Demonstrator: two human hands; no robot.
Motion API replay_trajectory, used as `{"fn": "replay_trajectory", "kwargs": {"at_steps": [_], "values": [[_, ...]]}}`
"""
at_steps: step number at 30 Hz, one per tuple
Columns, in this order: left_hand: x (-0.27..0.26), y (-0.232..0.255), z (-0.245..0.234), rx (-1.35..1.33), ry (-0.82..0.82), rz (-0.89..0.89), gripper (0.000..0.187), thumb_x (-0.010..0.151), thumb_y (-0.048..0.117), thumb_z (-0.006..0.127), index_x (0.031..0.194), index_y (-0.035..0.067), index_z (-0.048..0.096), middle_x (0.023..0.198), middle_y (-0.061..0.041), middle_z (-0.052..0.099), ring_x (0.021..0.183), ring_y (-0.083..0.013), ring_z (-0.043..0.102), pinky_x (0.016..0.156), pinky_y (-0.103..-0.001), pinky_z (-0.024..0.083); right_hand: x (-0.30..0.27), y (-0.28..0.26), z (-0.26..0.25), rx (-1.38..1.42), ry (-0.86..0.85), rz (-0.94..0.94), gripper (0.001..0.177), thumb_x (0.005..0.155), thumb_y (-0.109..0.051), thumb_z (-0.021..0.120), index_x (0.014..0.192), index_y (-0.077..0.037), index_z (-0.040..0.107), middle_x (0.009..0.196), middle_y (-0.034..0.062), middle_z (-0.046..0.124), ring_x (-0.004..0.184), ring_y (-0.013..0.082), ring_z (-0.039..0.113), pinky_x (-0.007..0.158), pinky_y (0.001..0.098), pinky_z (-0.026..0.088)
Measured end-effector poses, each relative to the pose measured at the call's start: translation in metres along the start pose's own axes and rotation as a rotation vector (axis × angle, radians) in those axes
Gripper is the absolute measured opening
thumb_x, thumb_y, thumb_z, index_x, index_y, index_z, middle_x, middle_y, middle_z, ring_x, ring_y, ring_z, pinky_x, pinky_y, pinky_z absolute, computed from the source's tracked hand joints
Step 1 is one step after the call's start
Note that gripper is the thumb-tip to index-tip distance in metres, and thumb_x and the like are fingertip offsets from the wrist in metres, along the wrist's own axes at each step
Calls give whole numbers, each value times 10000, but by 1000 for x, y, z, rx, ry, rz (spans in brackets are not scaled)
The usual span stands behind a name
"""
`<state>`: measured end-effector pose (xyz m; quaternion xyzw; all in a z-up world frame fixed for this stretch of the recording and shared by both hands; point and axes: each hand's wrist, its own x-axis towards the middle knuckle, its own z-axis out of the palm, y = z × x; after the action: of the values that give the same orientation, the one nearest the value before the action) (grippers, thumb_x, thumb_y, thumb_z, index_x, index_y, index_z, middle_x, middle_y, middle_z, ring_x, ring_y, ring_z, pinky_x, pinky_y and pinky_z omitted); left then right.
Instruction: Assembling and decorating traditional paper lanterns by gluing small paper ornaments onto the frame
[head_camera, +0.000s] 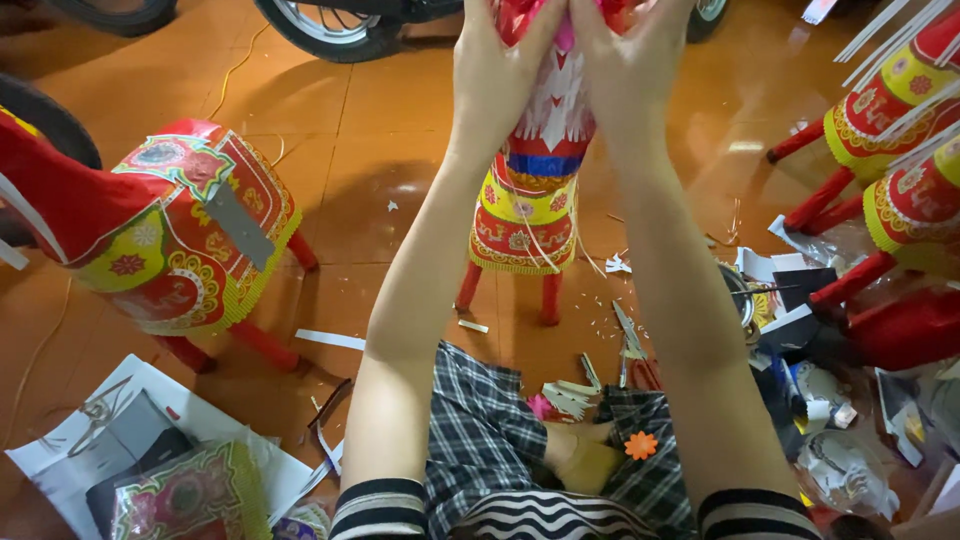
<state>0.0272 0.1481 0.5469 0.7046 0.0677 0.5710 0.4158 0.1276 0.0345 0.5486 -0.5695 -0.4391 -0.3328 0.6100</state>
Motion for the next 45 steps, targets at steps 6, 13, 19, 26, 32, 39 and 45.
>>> {"fn": "replay_trajectory", "kwargs": {"at_steps": [6,13,19,26,32,39,45], "values": [[5,-10,0,57,7,17,581,945,549,720,1295,98,614,1144,-198,849,954,-349,899,766,-369,754,7,-4,-3,123,-60,-91,374,1060,-109,877,1260,8,585,1158,210,780,970,314,812,841,384,670],[7,-9,-5,100,23,89,494,891,496,718,1032,22,702,913,-169,855,712,-307,855,602,-359,688,10,23,-11,-72,-170,-176,235,1030,-76,824,975,84,661,810,108,685,669,209,482,583,360,448],[-5,-43,-28,221,24,54,449,897,486,653,953,46,726,779,-136,802,565,-243,732,490,-361,594,-12,78,-49,-64,-135,91,164,1099,-126,755,1060,11,675,898,69,680,743,167,487,624,337,458],[-59,-108,-87,103,-22,-345,555,907,573,688,1263,153,613,1008,-103,785,754,-199,745,547,-360,649,-105,195,-69,761,-256,218,364,1323,167,472,1629,-21,417,1652,263,496,1492,418,496,1352,551,424],[-121,-222,-103,-50,-169,-588,724,914,637,711,1484,229,532,1172,-79,773,889,-167,755,588,-358,689,-285,284,-94,-137,-694,548,243,1006,-54,622,1191,-2,772,939,67,714,719,161,568,592,300,447],[-310,-369,-106,223,-520,-835,623,1006,275,819,1522,25,576,1457,-354,616,1325,-579,599,1051,-659,538,-401,306,-85,-66,-1224,671,705,794,-73,789,1460,90,627,1294,355,731,1257,544,678,1073,602,542],[-348,-409,-82,339,-600,-996,714,854,227,826,1530,125,620,1415,-257,700,1368,-475,626,1124,-595,523,-361,255,-54,-230,-1430,324,532,807,-280,857,1286,-68,763,1104,143,816,1111,346,759,983,433,583]]}}
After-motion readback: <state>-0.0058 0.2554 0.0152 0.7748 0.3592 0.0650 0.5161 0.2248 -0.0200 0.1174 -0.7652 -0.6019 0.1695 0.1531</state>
